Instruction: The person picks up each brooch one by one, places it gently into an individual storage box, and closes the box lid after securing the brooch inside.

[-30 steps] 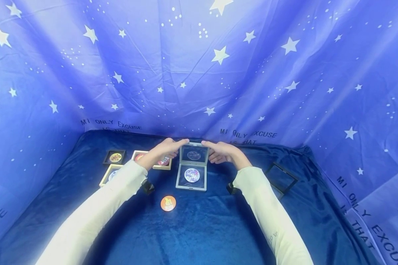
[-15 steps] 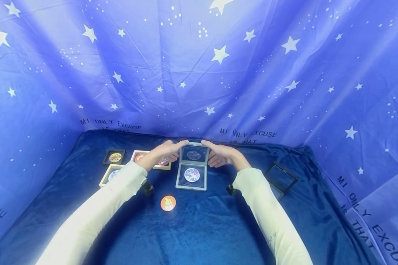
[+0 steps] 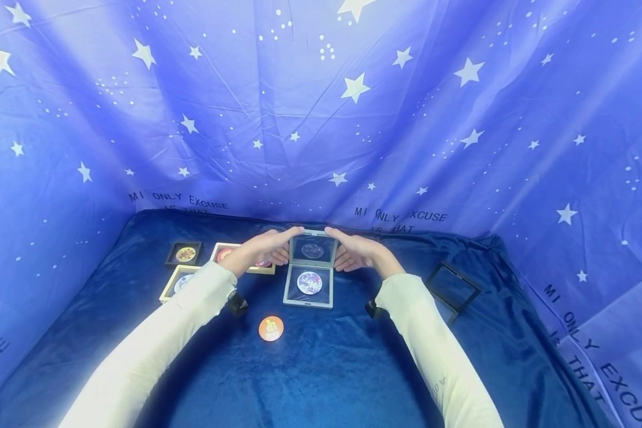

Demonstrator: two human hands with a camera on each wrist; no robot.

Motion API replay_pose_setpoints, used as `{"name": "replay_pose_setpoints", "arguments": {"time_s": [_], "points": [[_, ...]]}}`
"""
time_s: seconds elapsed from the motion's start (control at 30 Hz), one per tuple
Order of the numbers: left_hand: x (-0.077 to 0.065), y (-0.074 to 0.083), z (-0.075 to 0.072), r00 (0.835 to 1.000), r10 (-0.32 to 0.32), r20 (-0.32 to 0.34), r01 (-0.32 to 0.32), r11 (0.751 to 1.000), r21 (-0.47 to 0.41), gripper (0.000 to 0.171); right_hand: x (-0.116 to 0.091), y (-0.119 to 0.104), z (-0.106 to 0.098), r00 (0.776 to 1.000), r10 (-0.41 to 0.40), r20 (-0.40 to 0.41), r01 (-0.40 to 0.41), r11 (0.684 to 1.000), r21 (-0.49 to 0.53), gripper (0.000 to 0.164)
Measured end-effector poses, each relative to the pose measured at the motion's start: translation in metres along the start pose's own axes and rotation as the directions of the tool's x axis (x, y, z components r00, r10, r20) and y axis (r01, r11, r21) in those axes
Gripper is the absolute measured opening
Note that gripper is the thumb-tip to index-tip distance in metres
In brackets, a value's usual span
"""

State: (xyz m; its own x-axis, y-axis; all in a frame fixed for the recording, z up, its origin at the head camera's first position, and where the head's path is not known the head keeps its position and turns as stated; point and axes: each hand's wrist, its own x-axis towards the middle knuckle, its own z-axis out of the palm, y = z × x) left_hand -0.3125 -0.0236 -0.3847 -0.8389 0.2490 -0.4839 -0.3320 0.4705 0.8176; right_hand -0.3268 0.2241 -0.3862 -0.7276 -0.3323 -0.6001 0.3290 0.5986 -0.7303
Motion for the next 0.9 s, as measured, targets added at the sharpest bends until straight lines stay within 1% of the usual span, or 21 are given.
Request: {"name": "replay_pose_setpoints", "arguments": {"time_s": [0.33, 0.63, 0.9], "points": [[0.0042, -0.0046, -0.0008, 1.0, 0.007, 0.024, -0.006, 1.0, -0.027, 0.095, 0.0027, 0.0032, -0.0006, 1.0, -0.007, 0.008, 0.007, 1.0, -0.006, 0.102], [0.0039, -0.0043, -0.0019, 1.0, 0.004, 0.029, -0.004, 1.0, -0.011, 0.096, 0.0023, 0.0036, -0.001, 1.0, -0.01, 0.01, 0.01, 1.0, -0.005, 0.101], [0.0026, -0.0041, -0.0031, 0.999, 0.025, 0.046, -0.025, 1.0, 0.001, 0.092, 0.0008, 0.0039, -0.0012, 1.0, -0.02, 0.016, 0.02, 1.0, -0.011, 0.1]]}}
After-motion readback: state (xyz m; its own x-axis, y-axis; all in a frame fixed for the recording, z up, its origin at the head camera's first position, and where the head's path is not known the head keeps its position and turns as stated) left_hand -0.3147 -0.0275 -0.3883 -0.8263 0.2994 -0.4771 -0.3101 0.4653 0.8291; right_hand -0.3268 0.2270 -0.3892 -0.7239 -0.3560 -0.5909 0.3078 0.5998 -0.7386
